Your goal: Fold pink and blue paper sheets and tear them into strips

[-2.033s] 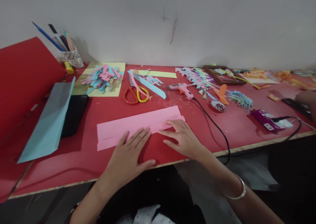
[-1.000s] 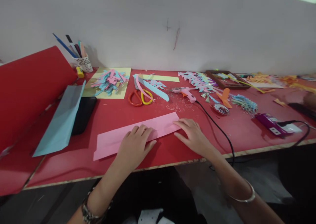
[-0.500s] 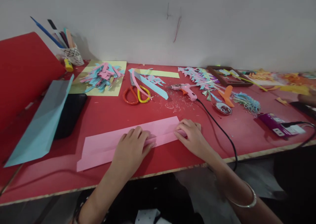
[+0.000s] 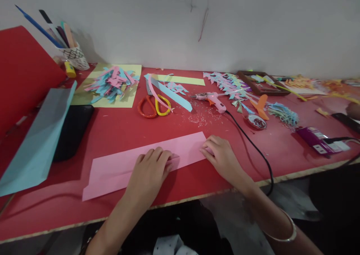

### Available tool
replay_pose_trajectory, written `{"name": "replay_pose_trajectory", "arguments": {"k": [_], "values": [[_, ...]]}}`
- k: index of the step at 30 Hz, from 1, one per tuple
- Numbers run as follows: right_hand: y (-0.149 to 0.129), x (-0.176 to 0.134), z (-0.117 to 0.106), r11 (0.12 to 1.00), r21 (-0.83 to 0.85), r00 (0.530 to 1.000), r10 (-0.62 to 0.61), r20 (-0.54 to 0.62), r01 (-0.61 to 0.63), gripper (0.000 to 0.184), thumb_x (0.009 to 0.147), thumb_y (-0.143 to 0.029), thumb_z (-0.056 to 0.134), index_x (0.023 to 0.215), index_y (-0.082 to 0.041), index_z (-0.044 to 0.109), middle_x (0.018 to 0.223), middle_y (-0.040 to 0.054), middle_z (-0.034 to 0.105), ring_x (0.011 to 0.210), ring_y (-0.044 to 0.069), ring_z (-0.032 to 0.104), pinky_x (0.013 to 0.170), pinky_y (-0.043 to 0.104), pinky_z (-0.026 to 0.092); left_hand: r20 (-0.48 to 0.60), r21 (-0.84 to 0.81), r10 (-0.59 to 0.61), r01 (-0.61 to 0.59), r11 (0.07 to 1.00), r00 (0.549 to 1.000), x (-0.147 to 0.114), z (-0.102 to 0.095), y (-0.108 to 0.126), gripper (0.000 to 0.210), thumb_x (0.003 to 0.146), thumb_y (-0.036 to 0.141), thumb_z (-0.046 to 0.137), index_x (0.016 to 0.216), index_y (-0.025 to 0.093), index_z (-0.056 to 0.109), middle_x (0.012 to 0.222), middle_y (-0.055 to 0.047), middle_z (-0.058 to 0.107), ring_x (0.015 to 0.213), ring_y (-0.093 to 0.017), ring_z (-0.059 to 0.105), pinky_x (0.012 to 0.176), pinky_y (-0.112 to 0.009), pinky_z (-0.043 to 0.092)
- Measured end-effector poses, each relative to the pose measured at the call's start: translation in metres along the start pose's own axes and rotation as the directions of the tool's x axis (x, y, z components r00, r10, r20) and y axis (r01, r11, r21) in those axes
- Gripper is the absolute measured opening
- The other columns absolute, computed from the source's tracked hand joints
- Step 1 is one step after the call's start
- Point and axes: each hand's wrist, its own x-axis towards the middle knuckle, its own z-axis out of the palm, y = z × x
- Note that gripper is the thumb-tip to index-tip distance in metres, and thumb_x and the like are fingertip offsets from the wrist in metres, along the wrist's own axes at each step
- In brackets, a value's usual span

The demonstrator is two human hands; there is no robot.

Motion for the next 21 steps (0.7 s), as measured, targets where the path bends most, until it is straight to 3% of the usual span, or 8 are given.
{"name": "replay_pose_trajectory", "arguments": {"k": [6, 10, 12, 15, 21], "values": [[-0.002, 0.000, 0.000, 0.997, -0.077, 1.000, -0.006, -0.008, 0.005, 0.024, 0.085, -0.025, 0.038, 0.065, -0.018, 0.050, 0.069, 0.0023, 0.053, 0.066, 0.015, 0.048, 0.061, 0.027, 0.031, -0.021, 0.063, 0.040, -0.038, 0.997, 0.999, 0.001, -0.001, 0.000, 0.023, 0.083, 0.021, 0.039, 0.100, 0.025, 0.054, 0.091, -0.004, 0.058, 0.082, -0.019, 0.053, 0.066, -0.032, 0.041], [-0.002, 0.000, 0.001, 0.996, -0.089, 1.000, -0.004, -0.007, 0.004, 0.022, 0.084, -0.024, 0.040, 0.065, -0.019, 0.050, 0.071, 0.0023, 0.054, 0.067, 0.015, 0.048, 0.062, 0.027, 0.031, -0.033, 0.083, 0.206, -0.203, 0.976, 0.978, -0.002, 0.003, -0.004, 0.045, 0.083, 0.012, 0.036, 0.118, 0.039, 0.042, 0.107, -0.002, 0.055, 0.091, -0.018, 0.050, 0.072, -0.031, 0.041], [-0.003, 0.001, 0.001, 0.995, -0.097, 1.000, 0.007, 0.006, -0.006, 0.019, 0.083, -0.023, 0.042, 0.067, -0.018, 0.051, 0.072, 0.0024, 0.054, 0.068, 0.016, 0.049, 0.062, 0.027, 0.032, -0.024, 0.071, 0.303, -0.301, 0.951, 0.953, -0.004, 0.005, -0.007, 0.043, 0.085, 0.019, 0.036, 0.122, 0.040, 0.037, 0.119, -0.001, 0.050, 0.103, -0.019, 0.046, 0.082, -0.035, 0.039], [-0.004, 0.001, 0.000, 0.993, -0.113, 0.999, 0.025, 0.035, -0.021, 0.014, 0.081, -0.022, 0.045, 0.070, -0.018, 0.052, 0.075, 0.0028, 0.055, 0.071, 0.017, 0.050, 0.064, 0.028, 0.032, 0.010, 0.055, 0.406, -0.406, 0.912, 0.914, -0.007, 0.004, -0.012, 0.043, 0.084, 0.044, 0.035, 0.126, 0.036, 0.033, 0.132, -0.002, 0.040, 0.117, -0.021, 0.037, 0.098, -0.044, 0.025], [-0.005, 0.001, -0.001, 0.991, -0.131, 0.998, 0.035, 0.044, -0.029, 0.015, 0.082, -0.023, 0.045, 0.070, -0.018, 0.052, 0.076, 0.0029, 0.055, 0.072, 0.018, 0.050, 0.064, 0.028, 0.032, 0.079, 0.027, 0.468, -0.471, 0.882, 0.880, -0.015, -0.002, -0.024, 0.056, 0.080, 0.056, 0.031, 0.131, 0.033, 0.023, 0.139, -0.002, 0.029, 0.125, -0.022, 0.028, 0.103, -0.049, 0.011]]}}
